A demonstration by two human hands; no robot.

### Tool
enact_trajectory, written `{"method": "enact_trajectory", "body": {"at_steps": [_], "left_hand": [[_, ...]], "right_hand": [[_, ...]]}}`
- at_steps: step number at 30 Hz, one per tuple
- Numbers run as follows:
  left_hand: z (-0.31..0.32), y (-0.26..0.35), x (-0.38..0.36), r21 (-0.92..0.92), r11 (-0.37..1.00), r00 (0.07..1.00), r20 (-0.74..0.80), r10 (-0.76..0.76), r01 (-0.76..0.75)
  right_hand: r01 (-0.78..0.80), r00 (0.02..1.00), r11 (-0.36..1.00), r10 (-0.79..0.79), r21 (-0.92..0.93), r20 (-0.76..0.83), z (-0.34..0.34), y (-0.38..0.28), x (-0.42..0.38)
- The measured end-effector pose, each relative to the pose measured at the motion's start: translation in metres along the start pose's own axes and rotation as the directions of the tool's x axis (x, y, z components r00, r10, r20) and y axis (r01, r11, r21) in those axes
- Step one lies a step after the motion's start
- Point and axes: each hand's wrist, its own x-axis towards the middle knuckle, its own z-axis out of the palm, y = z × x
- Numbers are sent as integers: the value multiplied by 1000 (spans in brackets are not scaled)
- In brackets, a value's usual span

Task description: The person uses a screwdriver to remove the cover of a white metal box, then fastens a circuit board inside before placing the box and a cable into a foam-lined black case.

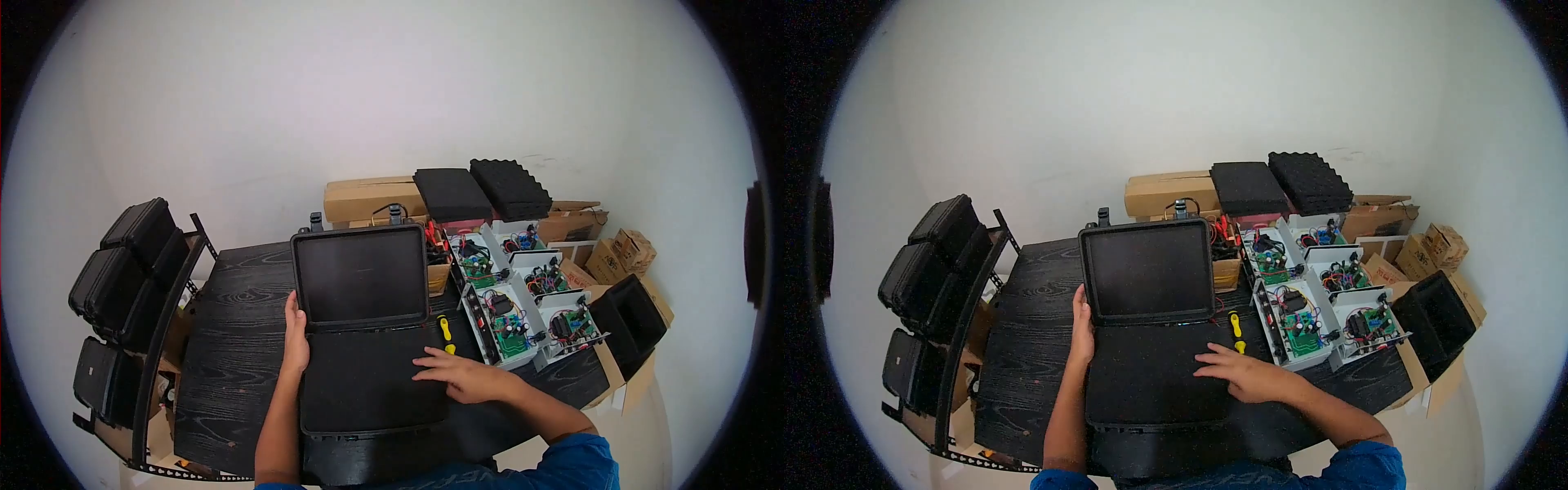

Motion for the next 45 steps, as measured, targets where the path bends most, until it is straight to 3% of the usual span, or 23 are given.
{"method": "enact_trajectory", "body": {"at_steps": [3, 9, 12, 15, 18, 19, 21, 22, 23, 24, 25, 27, 29, 32, 38, 45], "left_hand": [[0, -1, -1, -5, 1000, 1000, 0, 7, -7], [1, -5, 0, -10, 1000, 1000, -10, 25, -25], [0, -7, 1, -14, 999, 999, -16, 41, -41], [-2, -11, 3, -14, 998, 998, -23, 66, -66], [0, -7, 3, -36, 996, 996, -43, 76, -77], [2, -5, 1, -61, 996, 997, -53, 57, -60], [7, 4, -2, -112, 993, 997, -73, 18, -26], [6, 3, -1, -92, 995, 997, -67, 30, -36], [5, 1, 1, -73, 996, 997, -61, 41, -45], [5, -2, 1, -53, 997, 997, -55, 50, -53], [6, 0, 1, -45, 998, 997, -64, 40, -43], [11, 9, -2, -30, 999, 996, -83, 22, -25], [13, 16, -5, -23, 1000, 996, -86, 9, -11], [13, 12, -3, -44, 999, 996, -86, 23, -27], [12, 10, -4, -39, 998, 996, -79, 41, -44], [15, 16, -3, 0, 999, 996, -81, 46, -46]], "right_hand": [[20, 1000, 996, -19, -91, 10, 0, -6, 0], [93, 990, 994, -98, -51, -100, 7, 7, 0], [212, 951, 962, -243, -170, -191, 2, -1, 2], [194, 948, 921, -265, -339, -178, -9, -15, 4], [132, 900, 834, -328, -535, -289, -37, -27, -5], [101, 863, 848, -334, -520, -378, -50, -24, -8], [-83, 804, 920, -165, -384, -571, -96, -24, -14], [-138, 659, 964, -81, -226, -747, -115, -12, -8], [-314, 538, 943, 82, -109, -839, -137, 7, -7], [-356, 462, 923, 309, 145, -831, -167, 24, -6], [-274, 346, 910, 395, 311, -851, -193, 29, 0], [49, 227, 949, 294, 313, -928, -237, 82, 11], [51, 132, 943, 320, 329, -938, -275, 136, 15], [114, 16, 868, 485, 484, -874, -310, 212, 23], [113, -99, 777, 629, 619, -771, -329, 320, 36], [105, -198, 692, 718, 714, -667, -318, 382, 34]]}}
